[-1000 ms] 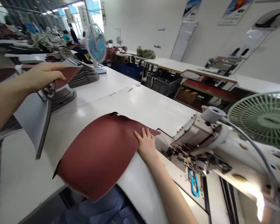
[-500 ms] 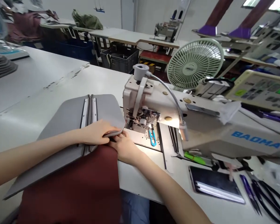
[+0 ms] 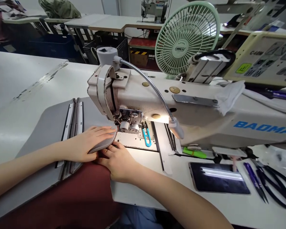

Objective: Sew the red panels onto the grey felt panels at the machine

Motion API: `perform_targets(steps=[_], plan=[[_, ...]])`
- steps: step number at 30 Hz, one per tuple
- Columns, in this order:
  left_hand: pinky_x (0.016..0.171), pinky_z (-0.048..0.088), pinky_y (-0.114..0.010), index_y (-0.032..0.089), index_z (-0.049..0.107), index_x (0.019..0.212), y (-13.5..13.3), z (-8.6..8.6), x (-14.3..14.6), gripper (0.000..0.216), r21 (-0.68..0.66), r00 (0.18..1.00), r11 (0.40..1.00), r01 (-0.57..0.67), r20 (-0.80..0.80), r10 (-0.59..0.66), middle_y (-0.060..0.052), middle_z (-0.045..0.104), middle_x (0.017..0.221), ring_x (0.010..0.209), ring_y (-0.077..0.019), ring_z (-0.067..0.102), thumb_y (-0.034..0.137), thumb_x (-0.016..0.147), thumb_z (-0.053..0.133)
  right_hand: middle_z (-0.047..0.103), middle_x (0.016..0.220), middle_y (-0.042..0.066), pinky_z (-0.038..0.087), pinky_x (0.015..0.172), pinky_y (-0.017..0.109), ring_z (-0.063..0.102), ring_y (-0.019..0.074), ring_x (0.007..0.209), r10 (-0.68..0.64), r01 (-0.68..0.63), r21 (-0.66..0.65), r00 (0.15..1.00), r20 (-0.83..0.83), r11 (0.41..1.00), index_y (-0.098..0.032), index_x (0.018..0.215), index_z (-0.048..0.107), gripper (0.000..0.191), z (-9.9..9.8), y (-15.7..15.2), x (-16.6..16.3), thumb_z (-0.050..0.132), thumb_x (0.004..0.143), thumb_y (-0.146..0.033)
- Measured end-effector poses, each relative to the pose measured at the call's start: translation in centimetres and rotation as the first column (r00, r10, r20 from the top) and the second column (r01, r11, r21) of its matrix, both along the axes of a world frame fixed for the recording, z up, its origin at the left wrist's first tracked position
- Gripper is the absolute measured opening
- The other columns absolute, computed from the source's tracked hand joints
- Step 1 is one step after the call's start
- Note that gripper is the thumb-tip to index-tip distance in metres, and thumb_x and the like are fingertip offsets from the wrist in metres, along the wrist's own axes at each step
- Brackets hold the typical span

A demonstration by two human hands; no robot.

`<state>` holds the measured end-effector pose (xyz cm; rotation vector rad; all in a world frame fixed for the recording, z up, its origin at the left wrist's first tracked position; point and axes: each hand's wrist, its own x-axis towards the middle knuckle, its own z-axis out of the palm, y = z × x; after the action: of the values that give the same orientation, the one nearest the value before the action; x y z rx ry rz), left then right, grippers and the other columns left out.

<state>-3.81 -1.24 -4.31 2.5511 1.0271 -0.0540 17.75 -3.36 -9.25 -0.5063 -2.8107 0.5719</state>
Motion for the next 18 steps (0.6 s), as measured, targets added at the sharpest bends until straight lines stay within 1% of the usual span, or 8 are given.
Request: perform_targets(steps=[4,9,13,18], plan=[[0.118,0.026,-0.048,0.019,0.038,0.145,0.25,-0.01,0.09,0.076,0.007,1.000,1.000,0.002,-0.005,-0.002,-0.008,0.032,0.159,0.146,-0.0290,0.026,0.019,0.070,0.054,0.056,0.138,0.009,0.023,0.111,0.043,0.049,0.0256,0.122,0.004,-0.004,0.006,1.000,0.006,1.000,-0.025,0.132,0.058,0.047,0.05,0.13,0.11,0.054,0.085,-0.028],[0.119,0.024,-0.049,0.018,0.032,0.149,0.43,-0.15,0.04,0.080,-0.011,1.000,1.000,-0.010,-0.025,0.010,-0.009,0.030,0.160,0.148,-0.0286,0.024,0.019,0.072,0.053,0.052,0.142,0.010,0.023,0.111,0.044,0.047,0.0266,0.125,0.004,-0.003,0.014,1.000,-0.004,1.000,-0.024,0.135,0.056,0.050,-0.08,0.11,0.19,0.053,0.085,-0.027],[0.119,0.025,-0.049,0.021,0.031,0.151,0.44,-0.26,-0.08,0.083,-0.018,1.000,1.000,-0.010,-0.013,0.010,-0.008,0.030,0.160,0.148,-0.0295,0.024,0.018,0.071,0.054,0.053,0.141,0.010,0.024,0.110,0.045,0.046,0.0270,0.125,0.007,-0.007,0.023,1.000,-0.010,1.000,-0.024,0.135,0.056,0.049,-0.32,0.06,0.17,0.053,0.086,-0.028],[0.119,0.025,-0.049,0.021,0.028,0.152,0.46,-0.42,-0.13,0.086,-0.014,1.000,1.000,-0.009,-0.014,0.008,-0.009,0.030,0.160,0.148,-0.0303,0.024,0.018,0.070,0.054,0.054,0.139,0.010,0.025,0.109,0.045,0.046,0.0272,0.124,0.009,-0.009,0.023,1.000,-0.008,1.000,-0.025,0.134,0.057,0.050,-0.21,0.13,0.12,0.054,0.084,-0.028]])
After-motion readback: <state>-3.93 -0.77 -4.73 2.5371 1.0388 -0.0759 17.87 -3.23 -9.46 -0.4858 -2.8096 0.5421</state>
